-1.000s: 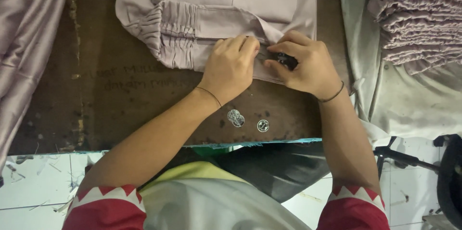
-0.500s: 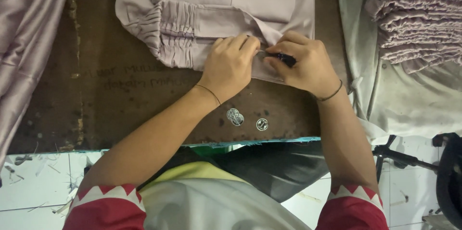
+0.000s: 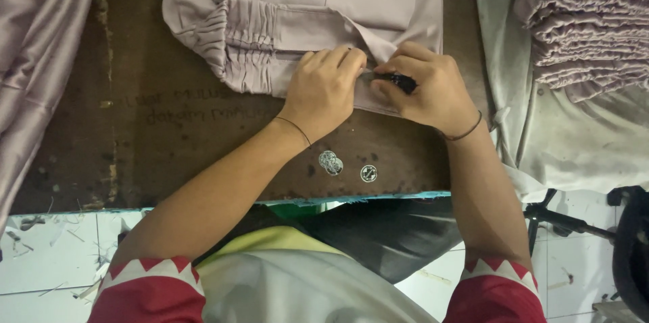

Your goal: Trimming loose threads from trousers using snips and folding them on a workbench

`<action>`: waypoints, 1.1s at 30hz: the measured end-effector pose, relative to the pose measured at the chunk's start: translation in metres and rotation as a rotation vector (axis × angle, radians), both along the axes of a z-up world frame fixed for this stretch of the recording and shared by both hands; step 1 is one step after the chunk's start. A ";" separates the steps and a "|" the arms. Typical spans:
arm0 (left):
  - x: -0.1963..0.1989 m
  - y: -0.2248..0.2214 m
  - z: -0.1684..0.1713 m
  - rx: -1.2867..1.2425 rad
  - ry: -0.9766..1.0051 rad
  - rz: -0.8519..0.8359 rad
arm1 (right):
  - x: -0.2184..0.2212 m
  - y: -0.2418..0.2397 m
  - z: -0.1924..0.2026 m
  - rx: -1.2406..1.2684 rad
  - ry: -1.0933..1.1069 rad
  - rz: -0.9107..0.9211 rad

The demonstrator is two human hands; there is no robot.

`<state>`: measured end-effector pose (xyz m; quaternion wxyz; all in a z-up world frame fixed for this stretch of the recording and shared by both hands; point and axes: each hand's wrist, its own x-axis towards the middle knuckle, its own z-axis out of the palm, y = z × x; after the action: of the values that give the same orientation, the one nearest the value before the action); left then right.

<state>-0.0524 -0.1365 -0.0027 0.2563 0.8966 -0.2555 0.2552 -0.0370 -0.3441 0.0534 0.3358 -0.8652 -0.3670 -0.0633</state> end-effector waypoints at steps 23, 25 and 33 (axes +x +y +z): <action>-0.122 0.191 0.104 0.073 0.402 -0.073 | -0.008 0.010 0.032 0.070 0.016 -0.012; -0.179 0.267 0.069 0.217 0.580 0.161 | -0.006 0.004 0.027 0.078 0.009 -0.049; -0.286 0.327 0.076 0.277 1.327 0.926 | -0.002 -0.003 0.020 0.049 -0.256 -0.219</action>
<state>-0.3388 0.1905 0.0732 0.1097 0.8991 0.3161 -0.2822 -0.0387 -0.3471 0.0736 0.2983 -0.8765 -0.3085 -0.2182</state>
